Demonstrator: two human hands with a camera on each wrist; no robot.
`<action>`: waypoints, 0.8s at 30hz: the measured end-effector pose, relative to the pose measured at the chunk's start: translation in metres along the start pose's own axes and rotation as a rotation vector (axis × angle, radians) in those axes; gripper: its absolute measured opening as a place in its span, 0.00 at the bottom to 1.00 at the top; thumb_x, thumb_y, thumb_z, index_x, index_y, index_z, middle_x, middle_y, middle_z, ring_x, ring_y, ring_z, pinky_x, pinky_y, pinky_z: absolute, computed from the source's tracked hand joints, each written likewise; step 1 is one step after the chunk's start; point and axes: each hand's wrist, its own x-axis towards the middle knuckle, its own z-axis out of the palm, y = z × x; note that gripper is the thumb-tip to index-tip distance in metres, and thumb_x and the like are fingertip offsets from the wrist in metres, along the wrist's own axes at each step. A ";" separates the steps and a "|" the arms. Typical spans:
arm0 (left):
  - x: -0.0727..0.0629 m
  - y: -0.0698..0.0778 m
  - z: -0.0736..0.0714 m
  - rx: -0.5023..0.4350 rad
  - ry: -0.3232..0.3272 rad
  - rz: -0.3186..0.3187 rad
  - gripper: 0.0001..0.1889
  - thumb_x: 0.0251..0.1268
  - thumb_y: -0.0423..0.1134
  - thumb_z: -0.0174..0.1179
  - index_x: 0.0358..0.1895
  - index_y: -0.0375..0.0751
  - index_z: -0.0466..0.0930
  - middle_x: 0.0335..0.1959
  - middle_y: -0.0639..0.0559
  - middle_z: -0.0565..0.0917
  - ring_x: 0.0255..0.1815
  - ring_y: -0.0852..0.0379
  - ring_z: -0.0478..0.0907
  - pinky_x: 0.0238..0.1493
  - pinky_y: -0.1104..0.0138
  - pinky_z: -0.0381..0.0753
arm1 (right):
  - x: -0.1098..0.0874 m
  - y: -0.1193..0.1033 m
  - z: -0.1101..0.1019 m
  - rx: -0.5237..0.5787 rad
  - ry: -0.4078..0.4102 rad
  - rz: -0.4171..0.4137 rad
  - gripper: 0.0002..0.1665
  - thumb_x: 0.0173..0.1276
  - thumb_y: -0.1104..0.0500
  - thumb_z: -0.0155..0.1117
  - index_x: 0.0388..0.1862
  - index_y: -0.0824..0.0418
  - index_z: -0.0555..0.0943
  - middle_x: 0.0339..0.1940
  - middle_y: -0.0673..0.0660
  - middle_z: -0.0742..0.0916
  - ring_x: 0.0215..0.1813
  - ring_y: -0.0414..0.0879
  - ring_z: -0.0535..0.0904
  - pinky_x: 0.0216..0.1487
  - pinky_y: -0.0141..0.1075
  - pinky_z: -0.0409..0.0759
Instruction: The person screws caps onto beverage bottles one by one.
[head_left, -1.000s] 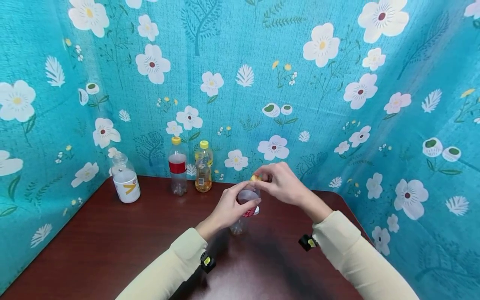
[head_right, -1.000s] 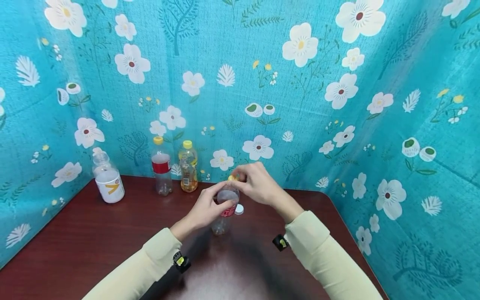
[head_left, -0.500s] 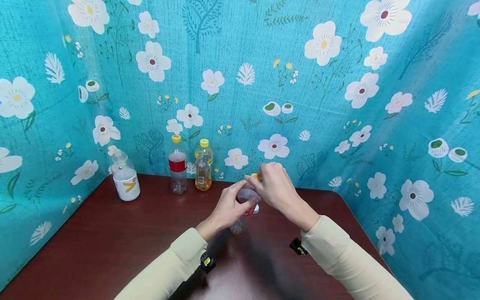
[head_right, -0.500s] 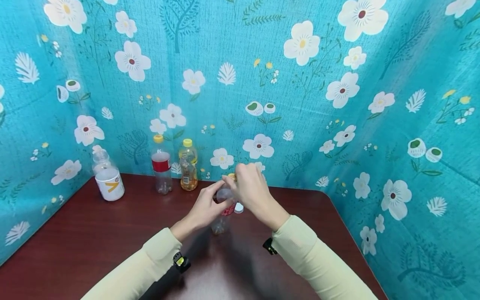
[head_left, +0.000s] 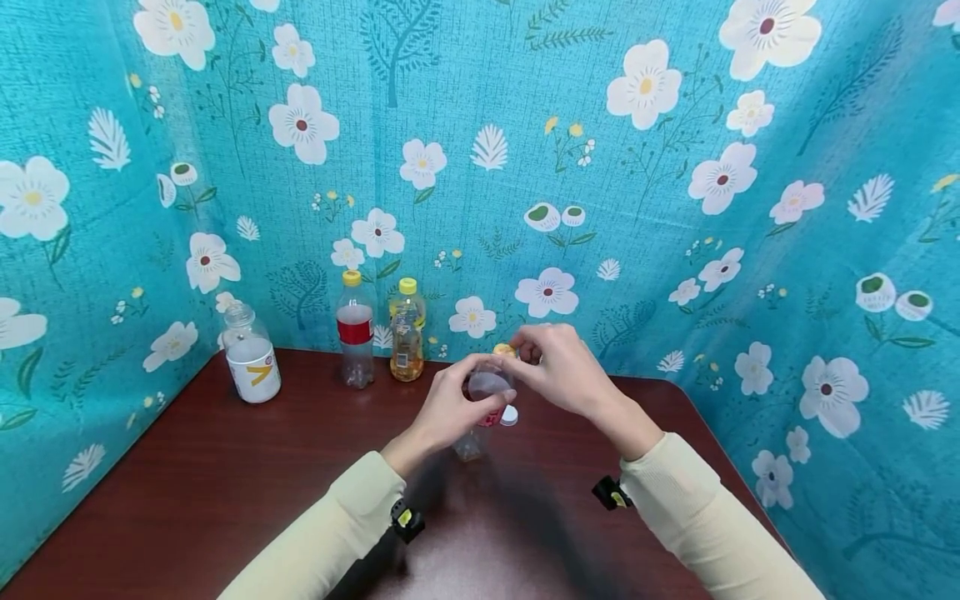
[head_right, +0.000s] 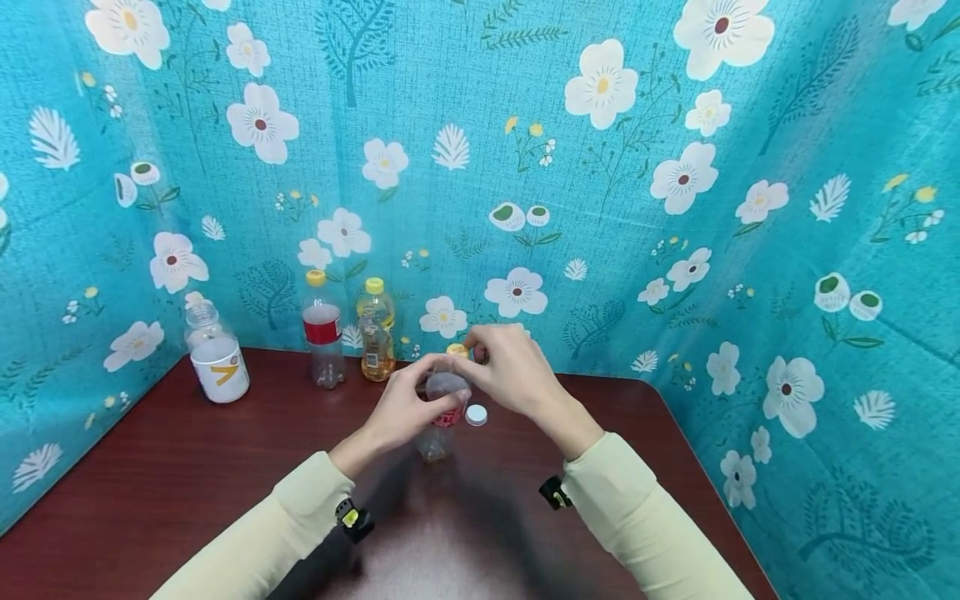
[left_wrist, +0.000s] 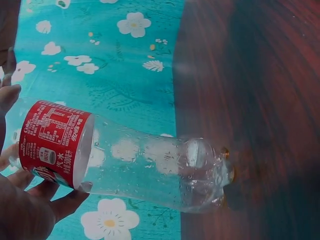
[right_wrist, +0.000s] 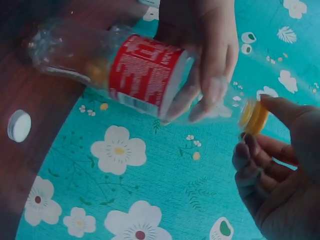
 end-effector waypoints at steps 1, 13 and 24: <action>0.000 0.001 -0.002 0.005 0.009 -0.005 0.24 0.64 0.55 0.71 0.62 0.63 0.78 0.57 0.58 0.84 0.53 0.63 0.81 0.51 0.61 0.84 | -0.001 0.001 0.000 0.024 0.003 -0.010 0.09 0.70 0.49 0.71 0.35 0.53 0.86 0.21 0.44 0.80 0.25 0.39 0.75 0.27 0.37 0.74; 0.007 0.003 -0.047 0.098 0.127 -0.057 0.25 0.64 0.55 0.71 0.60 0.54 0.77 0.54 0.54 0.84 0.51 0.54 0.80 0.50 0.55 0.84 | -0.011 0.020 0.004 0.095 0.019 -0.051 0.09 0.75 0.50 0.66 0.41 0.52 0.89 0.31 0.45 0.88 0.31 0.38 0.80 0.32 0.38 0.79; 0.014 -0.016 -0.093 0.142 0.176 -0.122 0.31 0.68 0.53 0.68 0.69 0.49 0.69 0.64 0.45 0.78 0.65 0.46 0.74 0.61 0.45 0.79 | -0.009 0.054 0.022 0.029 -0.032 0.024 0.06 0.75 0.51 0.65 0.40 0.49 0.86 0.28 0.42 0.84 0.30 0.39 0.79 0.31 0.39 0.76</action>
